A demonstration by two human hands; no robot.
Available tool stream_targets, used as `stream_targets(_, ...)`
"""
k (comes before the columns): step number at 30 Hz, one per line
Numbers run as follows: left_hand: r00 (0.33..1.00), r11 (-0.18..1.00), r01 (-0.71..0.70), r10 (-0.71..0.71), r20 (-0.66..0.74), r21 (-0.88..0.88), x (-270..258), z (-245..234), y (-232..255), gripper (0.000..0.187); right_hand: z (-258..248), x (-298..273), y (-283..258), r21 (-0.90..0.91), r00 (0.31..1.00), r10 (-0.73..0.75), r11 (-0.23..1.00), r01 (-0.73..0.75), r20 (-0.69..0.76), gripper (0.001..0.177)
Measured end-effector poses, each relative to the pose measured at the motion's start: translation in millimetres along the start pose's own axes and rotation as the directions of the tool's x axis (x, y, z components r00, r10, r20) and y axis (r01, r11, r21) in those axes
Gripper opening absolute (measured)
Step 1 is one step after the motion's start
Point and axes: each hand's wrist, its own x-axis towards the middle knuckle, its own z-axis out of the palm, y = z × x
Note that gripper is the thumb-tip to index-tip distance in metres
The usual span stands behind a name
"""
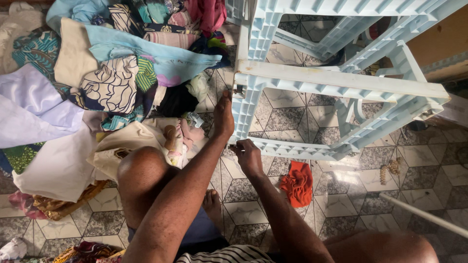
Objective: The person sits on the floor and assembles a stack of light blue plastic crates. They wipe the crates with a red cloth, insert small white plastic connectors into the corners, and stack the crates on top of each other.
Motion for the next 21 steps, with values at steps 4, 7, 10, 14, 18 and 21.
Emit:
stream_targets(4,1.000,1.000,0.025,-0.025,0.007,-0.007,5,2,-9,0.070,1,0,-3,0.000,1.000,0.006,1.000,-0.006,0.001,0.023)
stream_targets(7,0.999,0.998,0.054,-0.054,0.001,-0.034,7,5,-8,0.072,0,-1,-7,0.014,1.000,-0.003,1.000,0.003,-0.020,0.023)
stream_targets(10,1.000,1.000,0.000,0.000,0.015,0.009,9,7,-1,0.075,0,-3,-8,0.031,0.999,0.010,0.999,-0.009,-0.049,0.022)
stream_targets(14,0.982,0.980,0.185,-0.182,0.044,-0.073,6,9,13,0.082,0,-3,-7,0.065,0.997,-0.021,0.998,0.026,-0.074,0.024)
stream_targets(18,0.985,0.982,0.166,-0.162,0.054,-0.087,5,10,21,0.084,1,0,-8,0.025,0.999,0.030,0.999,-0.030,-0.033,0.022)
stream_targets(21,0.992,0.989,0.115,-0.111,0.052,-0.093,6,10,18,0.083,0,1,-8,0.009,0.999,0.037,0.999,-0.037,-0.018,0.021)
